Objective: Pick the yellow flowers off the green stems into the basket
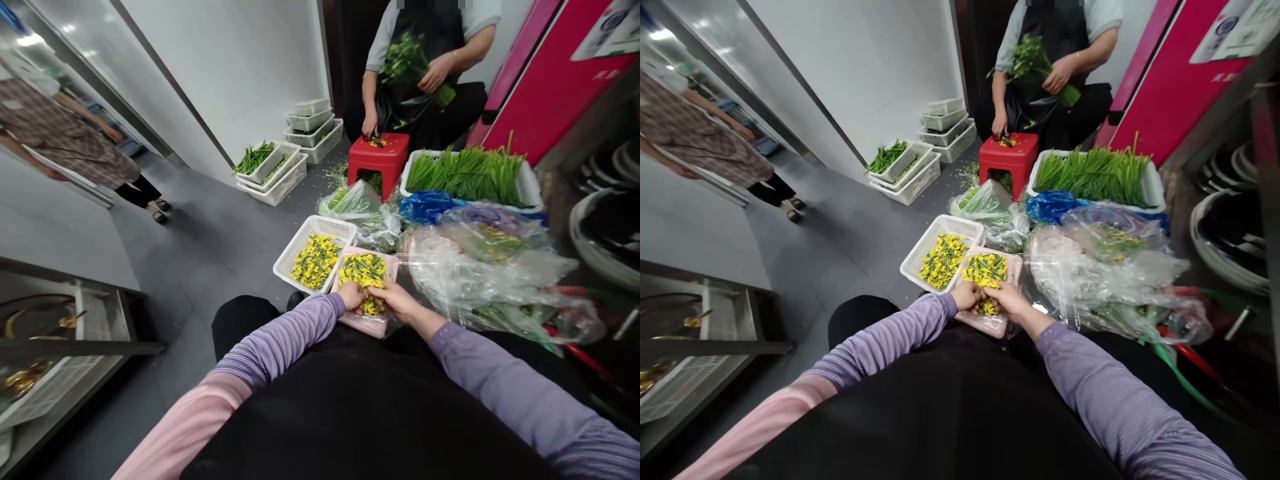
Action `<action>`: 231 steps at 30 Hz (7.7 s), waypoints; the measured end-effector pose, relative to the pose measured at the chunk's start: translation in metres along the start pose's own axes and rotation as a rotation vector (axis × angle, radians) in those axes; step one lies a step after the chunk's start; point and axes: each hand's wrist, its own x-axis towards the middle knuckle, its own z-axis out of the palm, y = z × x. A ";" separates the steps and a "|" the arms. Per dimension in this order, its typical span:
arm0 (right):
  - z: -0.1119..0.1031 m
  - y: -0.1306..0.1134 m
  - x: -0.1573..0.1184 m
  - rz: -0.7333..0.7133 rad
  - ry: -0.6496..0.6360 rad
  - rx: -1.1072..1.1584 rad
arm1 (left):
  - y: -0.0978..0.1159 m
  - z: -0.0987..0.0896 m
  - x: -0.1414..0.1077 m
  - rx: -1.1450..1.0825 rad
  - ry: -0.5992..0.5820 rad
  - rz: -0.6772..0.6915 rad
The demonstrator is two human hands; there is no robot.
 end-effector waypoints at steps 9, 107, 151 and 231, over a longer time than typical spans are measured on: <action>0.001 -0.003 0.002 -0.035 0.005 0.120 | -0.001 -0.006 -0.011 0.040 -0.005 0.167; -0.035 -0.037 -0.005 -0.143 0.145 -0.295 | -0.012 -0.005 0.025 0.396 0.078 0.236; -0.034 -0.040 -0.017 -0.077 -0.040 0.061 | 0.029 0.005 -0.016 -0.554 -0.186 0.268; -0.015 -0.033 -0.008 -0.003 -0.073 0.261 | 0.007 -0.022 -0.007 -0.687 -0.327 0.187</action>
